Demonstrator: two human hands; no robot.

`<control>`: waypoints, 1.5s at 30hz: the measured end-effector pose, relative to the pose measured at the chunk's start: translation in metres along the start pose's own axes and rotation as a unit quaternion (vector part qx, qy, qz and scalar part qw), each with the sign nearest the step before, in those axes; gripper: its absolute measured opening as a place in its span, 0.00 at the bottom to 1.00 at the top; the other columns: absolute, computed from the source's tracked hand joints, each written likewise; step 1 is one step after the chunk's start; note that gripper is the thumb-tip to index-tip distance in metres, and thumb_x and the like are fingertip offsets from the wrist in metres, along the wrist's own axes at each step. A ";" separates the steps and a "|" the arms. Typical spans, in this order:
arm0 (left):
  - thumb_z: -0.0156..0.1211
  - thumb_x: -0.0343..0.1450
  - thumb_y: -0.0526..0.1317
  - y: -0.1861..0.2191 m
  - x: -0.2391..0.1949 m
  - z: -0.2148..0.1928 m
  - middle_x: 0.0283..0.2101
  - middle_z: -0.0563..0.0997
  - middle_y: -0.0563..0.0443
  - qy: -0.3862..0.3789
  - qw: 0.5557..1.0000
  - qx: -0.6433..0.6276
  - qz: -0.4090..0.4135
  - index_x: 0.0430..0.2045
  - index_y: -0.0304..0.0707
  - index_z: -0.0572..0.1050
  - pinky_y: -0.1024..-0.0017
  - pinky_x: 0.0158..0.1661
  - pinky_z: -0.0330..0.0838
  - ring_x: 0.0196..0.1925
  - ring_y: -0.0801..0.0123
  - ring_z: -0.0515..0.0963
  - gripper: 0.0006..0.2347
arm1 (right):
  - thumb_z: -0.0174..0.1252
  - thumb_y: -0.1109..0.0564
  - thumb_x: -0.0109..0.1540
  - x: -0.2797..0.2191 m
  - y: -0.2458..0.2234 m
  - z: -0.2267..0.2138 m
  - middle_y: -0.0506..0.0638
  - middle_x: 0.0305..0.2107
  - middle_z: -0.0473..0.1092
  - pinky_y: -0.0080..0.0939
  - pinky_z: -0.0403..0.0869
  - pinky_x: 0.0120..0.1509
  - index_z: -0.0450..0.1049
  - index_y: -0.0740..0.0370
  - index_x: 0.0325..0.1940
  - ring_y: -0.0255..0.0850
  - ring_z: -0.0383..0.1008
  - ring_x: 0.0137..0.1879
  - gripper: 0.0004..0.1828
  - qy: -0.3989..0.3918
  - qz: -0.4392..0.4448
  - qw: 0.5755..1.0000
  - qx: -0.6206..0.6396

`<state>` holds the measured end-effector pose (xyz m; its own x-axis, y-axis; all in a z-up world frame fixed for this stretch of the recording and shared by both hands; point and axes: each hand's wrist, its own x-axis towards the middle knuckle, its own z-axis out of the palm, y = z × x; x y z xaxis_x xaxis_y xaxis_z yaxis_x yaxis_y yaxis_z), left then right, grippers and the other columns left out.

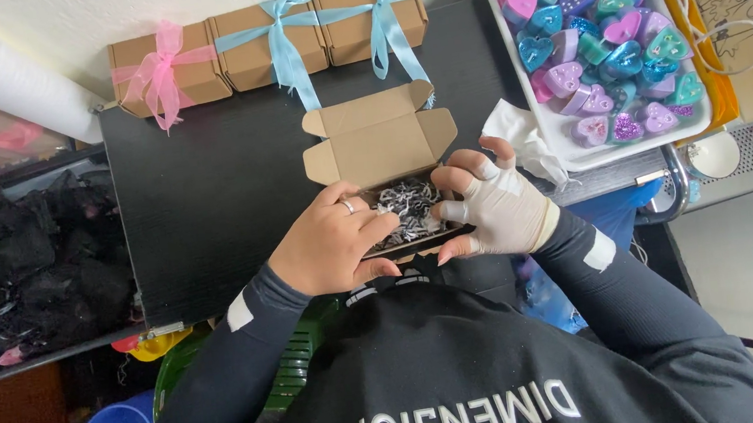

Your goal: Packing heart-shaped wax melts into small cardboard boxes using decorative paper filler, mesh bags, and ribbons

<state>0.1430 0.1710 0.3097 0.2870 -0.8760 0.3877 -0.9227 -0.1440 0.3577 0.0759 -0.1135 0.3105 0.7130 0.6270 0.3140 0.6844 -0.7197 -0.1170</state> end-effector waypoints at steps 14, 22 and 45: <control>0.44 0.77 0.61 0.010 0.006 -0.006 0.49 0.77 0.49 0.067 0.997 0.031 0.029 0.47 0.38 0.77 0.54 0.66 0.60 0.58 0.58 0.75 0.25 | 0.61 0.27 0.61 0.001 -0.004 0.003 0.48 0.51 0.72 0.59 0.53 0.71 0.73 0.53 0.49 0.48 0.67 0.64 0.30 0.061 -0.003 0.994 0.090; 0.47 0.73 0.62 0.004 0.000 0.004 0.33 0.77 0.51 -0.028 0.999 0.023 -0.025 0.28 0.45 0.80 0.41 0.71 0.48 0.53 0.60 0.78 0.22 | 0.59 0.27 0.60 0.010 -0.005 0.001 0.46 0.51 0.72 0.69 0.31 0.77 0.77 0.46 0.48 0.50 0.62 0.72 0.26 0.007 -0.013 0.999 0.042; 0.58 0.72 0.55 -0.004 -0.015 0.005 0.33 0.79 0.53 0.023 1.000 -0.006 -0.017 0.24 0.43 0.78 0.41 0.72 0.46 0.57 0.60 0.78 0.17 | 0.64 0.34 0.60 0.003 0.000 0.005 0.45 0.53 0.74 0.72 0.26 0.76 0.77 0.51 0.36 0.52 0.61 0.74 0.19 0.011 -0.013 0.996 0.083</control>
<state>0.1408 0.1826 0.2985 0.3309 -0.8480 0.4139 -0.9086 -0.1679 0.3823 0.0787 -0.1098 0.3071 0.6932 0.6365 0.3383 0.7190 -0.6433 -0.2630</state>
